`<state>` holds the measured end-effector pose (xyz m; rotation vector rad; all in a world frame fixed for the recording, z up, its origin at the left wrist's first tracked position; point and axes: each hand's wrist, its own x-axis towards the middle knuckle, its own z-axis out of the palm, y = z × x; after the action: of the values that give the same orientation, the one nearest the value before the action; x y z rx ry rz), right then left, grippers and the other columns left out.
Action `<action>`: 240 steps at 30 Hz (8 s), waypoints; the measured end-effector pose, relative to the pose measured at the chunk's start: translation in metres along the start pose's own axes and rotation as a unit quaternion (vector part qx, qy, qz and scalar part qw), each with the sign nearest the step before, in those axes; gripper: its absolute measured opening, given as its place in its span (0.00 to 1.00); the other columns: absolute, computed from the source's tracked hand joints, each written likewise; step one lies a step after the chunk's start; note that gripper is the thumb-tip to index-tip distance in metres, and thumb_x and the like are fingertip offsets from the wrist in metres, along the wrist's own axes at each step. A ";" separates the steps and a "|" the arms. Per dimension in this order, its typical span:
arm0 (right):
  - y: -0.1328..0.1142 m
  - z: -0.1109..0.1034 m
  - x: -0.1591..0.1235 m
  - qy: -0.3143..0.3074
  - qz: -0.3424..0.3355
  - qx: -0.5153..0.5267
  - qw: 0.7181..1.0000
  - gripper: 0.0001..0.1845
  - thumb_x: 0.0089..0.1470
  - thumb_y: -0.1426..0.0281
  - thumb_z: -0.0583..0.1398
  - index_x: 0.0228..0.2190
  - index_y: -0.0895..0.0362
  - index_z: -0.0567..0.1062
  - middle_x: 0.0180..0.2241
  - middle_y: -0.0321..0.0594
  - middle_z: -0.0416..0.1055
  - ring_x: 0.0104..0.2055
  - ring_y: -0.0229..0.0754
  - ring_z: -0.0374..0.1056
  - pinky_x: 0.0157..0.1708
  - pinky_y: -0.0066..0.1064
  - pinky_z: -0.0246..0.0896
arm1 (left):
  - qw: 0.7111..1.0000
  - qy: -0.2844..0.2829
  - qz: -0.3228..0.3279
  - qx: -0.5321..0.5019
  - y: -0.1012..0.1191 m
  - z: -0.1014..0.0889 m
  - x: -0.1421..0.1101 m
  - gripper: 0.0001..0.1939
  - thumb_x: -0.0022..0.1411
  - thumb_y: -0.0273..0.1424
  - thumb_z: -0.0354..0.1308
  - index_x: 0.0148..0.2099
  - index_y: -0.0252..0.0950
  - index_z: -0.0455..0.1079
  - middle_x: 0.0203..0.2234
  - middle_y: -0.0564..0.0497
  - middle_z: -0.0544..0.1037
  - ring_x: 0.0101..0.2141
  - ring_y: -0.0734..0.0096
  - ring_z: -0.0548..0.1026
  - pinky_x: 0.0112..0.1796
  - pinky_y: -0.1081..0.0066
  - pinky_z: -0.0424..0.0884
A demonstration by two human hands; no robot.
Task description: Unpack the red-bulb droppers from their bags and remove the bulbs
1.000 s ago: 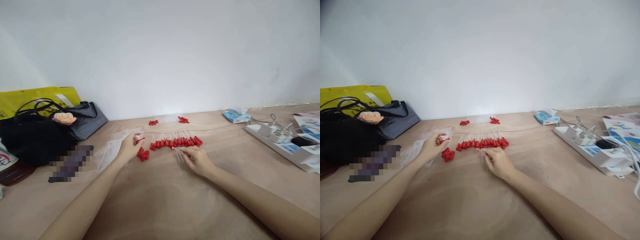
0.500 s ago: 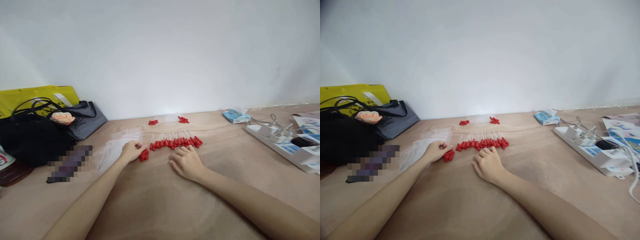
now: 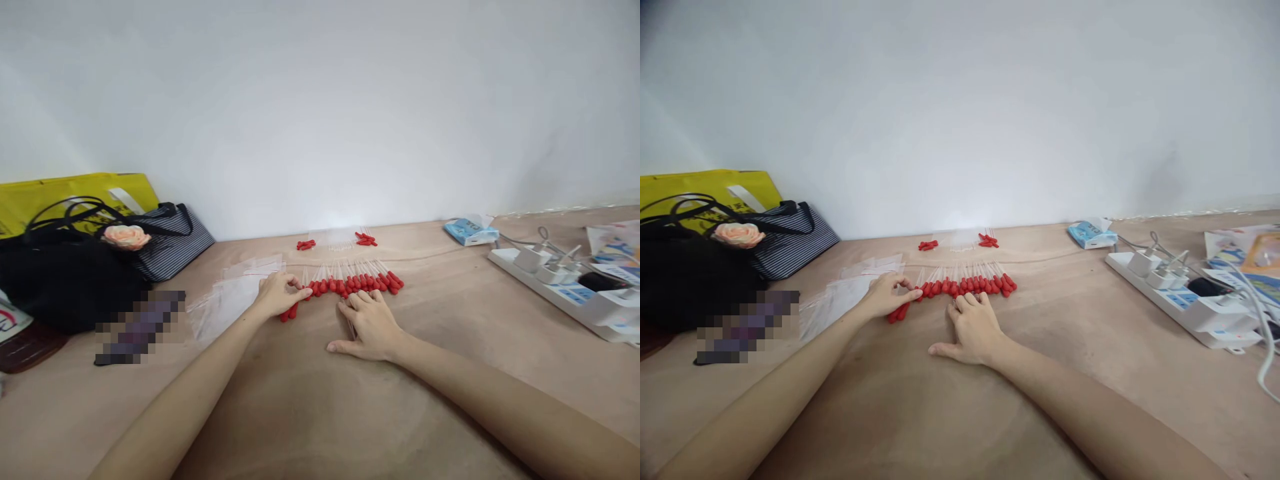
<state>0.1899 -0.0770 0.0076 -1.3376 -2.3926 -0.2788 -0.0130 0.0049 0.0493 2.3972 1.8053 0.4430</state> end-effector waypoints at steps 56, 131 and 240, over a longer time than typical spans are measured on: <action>0.029 0.005 -0.028 0.244 -0.149 0.085 0.955 0.05 0.53 0.72 0.54 0.30 0.56 0.71 0.23 0.35 0.72 0.36 0.38 0.66 0.47 0.41 0.53 | 0.915 0.123 0.376 -0.074 0.032 0.039 -0.061 0.09 0.61 0.29 0.46 0.35 0.39 0.68 0.32 0.56 0.77 0.43 0.68 0.70 0.49 0.61 0.54; 0.043 -0.010 -0.015 0.202 0.070 0.081 0.973 0.24 0.50 0.59 0.55 0.46 0.57 0.62 0.43 0.49 0.62 0.45 0.50 0.58 0.43 0.42 0.53 | 0.977 -0.033 0.182 -0.107 0.050 0.018 -0.056 0.07 0.59 0.30 0.42 0.28 0.37 0.56 0.24 0.52 0.68 0.24 0.71 0.66 0.25 0.71 0.60; 0.002 -0.001 0.002 0.100 0.036 0.023 0.994 0.21 0.51 0.54 0.52 0.26 0.57 0.75 0.27 0.41 0.66 0.32 0.40 0.59 0.34 0.35 0.44 | 0.998 0.005 0.002 0.062 -0.016 -0.006 0.007 0.11 0.47 0.39 0.53 0.25 0.39 0.71 0.33 0.49 0.73 0.40 0.60 0.68 0.39 0.67 0.62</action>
<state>0.1910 -0.0747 0.0090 -1.3074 -2.1681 -0.3208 -0.0274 0.0158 0.0523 2.4829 1.8865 0.3541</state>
